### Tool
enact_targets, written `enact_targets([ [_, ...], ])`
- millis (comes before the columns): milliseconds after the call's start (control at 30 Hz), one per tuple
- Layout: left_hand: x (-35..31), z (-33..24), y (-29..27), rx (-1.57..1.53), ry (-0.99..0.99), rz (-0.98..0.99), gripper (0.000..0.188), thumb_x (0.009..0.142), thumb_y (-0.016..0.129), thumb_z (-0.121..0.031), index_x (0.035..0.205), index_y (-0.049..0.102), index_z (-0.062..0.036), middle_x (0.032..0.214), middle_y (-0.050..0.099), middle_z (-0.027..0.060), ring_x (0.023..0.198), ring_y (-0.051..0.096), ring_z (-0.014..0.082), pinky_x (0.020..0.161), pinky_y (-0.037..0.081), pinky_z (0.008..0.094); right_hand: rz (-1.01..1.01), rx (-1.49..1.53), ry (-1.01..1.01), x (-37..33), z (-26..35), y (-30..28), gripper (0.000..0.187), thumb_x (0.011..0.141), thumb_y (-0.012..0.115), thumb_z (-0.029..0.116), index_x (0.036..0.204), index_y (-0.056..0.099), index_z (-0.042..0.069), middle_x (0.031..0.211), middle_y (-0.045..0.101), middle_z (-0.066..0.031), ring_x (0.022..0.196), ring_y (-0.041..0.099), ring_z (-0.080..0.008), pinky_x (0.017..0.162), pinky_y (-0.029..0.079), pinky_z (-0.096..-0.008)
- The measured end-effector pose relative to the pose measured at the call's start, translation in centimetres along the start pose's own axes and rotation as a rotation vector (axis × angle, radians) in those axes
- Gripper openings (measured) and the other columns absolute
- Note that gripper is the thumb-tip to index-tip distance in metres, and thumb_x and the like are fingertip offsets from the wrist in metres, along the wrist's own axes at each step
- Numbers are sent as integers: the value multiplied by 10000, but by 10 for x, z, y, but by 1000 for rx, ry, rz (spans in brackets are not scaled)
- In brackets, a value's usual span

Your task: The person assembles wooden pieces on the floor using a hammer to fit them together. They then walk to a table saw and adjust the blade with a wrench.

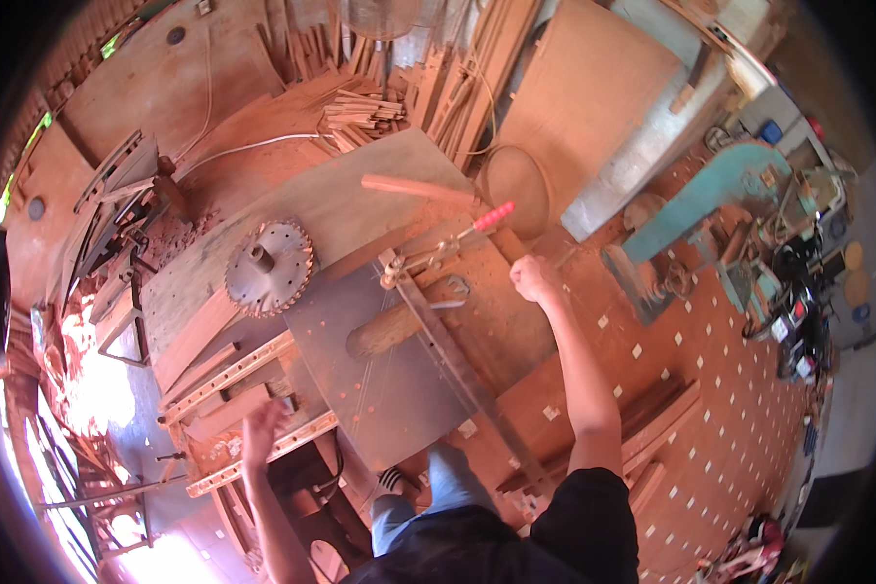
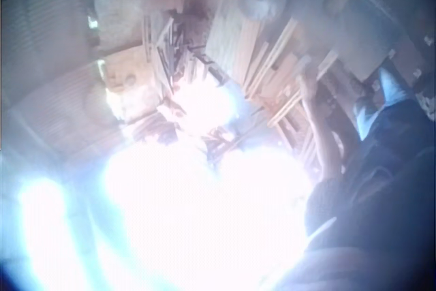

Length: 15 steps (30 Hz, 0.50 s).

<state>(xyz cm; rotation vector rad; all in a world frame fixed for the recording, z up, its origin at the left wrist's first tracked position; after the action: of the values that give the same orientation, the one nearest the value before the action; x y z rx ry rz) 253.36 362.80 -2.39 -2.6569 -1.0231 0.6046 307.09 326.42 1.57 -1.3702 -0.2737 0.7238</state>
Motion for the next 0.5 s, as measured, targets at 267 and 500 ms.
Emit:
enact_targets([
  [267,150,-33,-60,71,141,-499,572,889,777,-297,1332,643,38,1268,718,201,1140,718,301,962,563,391,63,46,-364,93,-20,48,208,835,696,83,1036,737,50,999,695,-239,1007,658,-444,861,531,-544],
  [500,231,-96,-39,307,181,-548,853,746,866,-332,1451,543,24,1385,654,208,1240,658,337,1045,522,428,378,-304,-296,111,-29,48,212,751,736,169,923,743,46,1006,727,-254,966,703,-425,831,557,-530],
])
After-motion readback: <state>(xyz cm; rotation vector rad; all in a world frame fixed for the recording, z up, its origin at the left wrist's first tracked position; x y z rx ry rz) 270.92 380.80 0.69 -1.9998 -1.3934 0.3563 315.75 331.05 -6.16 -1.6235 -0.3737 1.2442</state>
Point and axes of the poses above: each hand's wrist, its own x-axis towards the middle knuckle, its own y-axis out of the palm, z = x × y, the point moved 8 cm from there along x, towards the middle knuckle
